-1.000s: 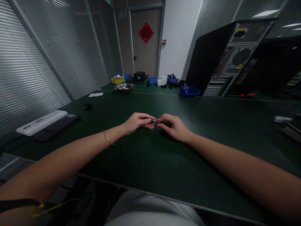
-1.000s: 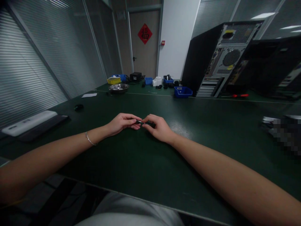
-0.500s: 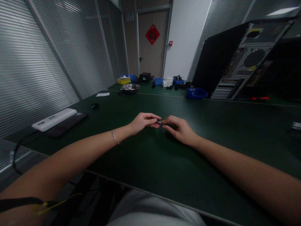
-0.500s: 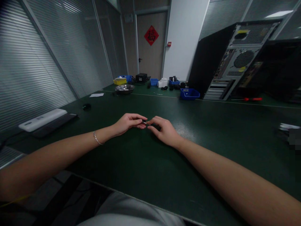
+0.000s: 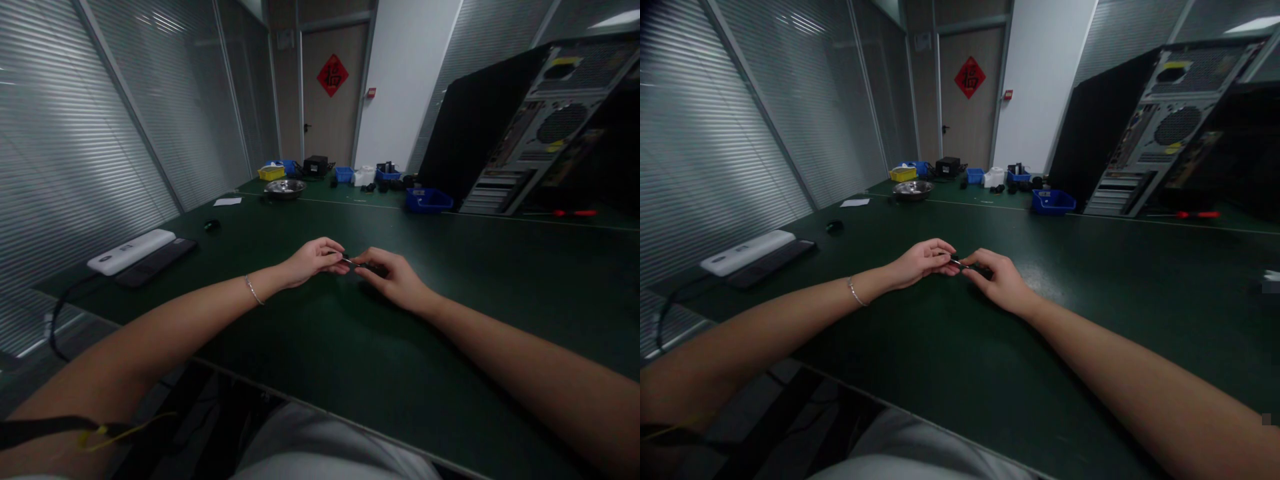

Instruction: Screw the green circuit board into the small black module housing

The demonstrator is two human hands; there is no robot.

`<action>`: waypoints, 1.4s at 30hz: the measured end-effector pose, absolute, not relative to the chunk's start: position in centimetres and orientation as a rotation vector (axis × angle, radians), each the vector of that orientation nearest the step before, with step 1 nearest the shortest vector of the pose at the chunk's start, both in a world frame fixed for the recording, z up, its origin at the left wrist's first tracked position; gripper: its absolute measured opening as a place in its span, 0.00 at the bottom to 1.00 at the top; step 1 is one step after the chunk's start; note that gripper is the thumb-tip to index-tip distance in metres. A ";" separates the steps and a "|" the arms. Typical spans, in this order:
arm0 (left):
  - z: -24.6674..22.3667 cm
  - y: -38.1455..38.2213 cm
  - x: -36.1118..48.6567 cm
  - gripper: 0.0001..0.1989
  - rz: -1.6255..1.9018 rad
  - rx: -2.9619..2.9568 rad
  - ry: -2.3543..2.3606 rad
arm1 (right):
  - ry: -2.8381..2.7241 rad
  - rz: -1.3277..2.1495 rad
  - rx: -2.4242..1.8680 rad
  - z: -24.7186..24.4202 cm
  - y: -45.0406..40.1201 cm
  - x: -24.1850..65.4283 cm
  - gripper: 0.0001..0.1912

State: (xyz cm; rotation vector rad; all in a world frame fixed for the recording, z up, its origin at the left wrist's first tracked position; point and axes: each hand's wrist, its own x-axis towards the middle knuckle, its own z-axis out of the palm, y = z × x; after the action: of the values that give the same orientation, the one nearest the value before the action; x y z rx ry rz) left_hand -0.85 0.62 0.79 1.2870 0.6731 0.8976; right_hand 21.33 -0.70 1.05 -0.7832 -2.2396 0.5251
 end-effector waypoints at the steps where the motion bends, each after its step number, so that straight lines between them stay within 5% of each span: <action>1: 0.9 0.6 -0.9 0.09 0.916 1.290 0.685 | -2.232 0.516 -0.797 1.0 -0.7 21.3 0.10; 7: 1.5 1.3 -1.7 0.14 1.015 1.312 0.759 | -2.203 0.483 -0.843 0.8 -0.5 21.3 0.10; 14: 0.8 1.3 -1.2 0.09 1.008 1.289 0.670 | -2.149 0.523 -0.896 0.9 -0.6 21.3 0.10; 24: 0.4 0.8 -0.7 0.18 0.925 1.500 0.708 | -2.070 0.722 -0.819 1.2 -1.5 20.4 0.12; 29: 0.4 0.8 -0.8 0.15 0.948 1.377 0.644 | -2.115 0.675 -0.806 1.0 -1.4 20.4 0.11; 36: 0.5 1.6 -1.5 0.26 0.939 1.602 0.732 | -2.114 0.611 -0.832 0.9 -1.2 20.5 0.14; 42: 0.7 1.2 -1.5 0.24 0.873 1.760 0.767 | -2.128 0.547 -0.850 0.8 -1.0 20.6 0.14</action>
State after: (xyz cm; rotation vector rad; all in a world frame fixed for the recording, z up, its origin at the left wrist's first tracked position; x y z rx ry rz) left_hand -1.51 1.20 0.70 1.7604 0.7673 0.8727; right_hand 20.63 -1.01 0.76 -0.8499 -2.1277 0.5472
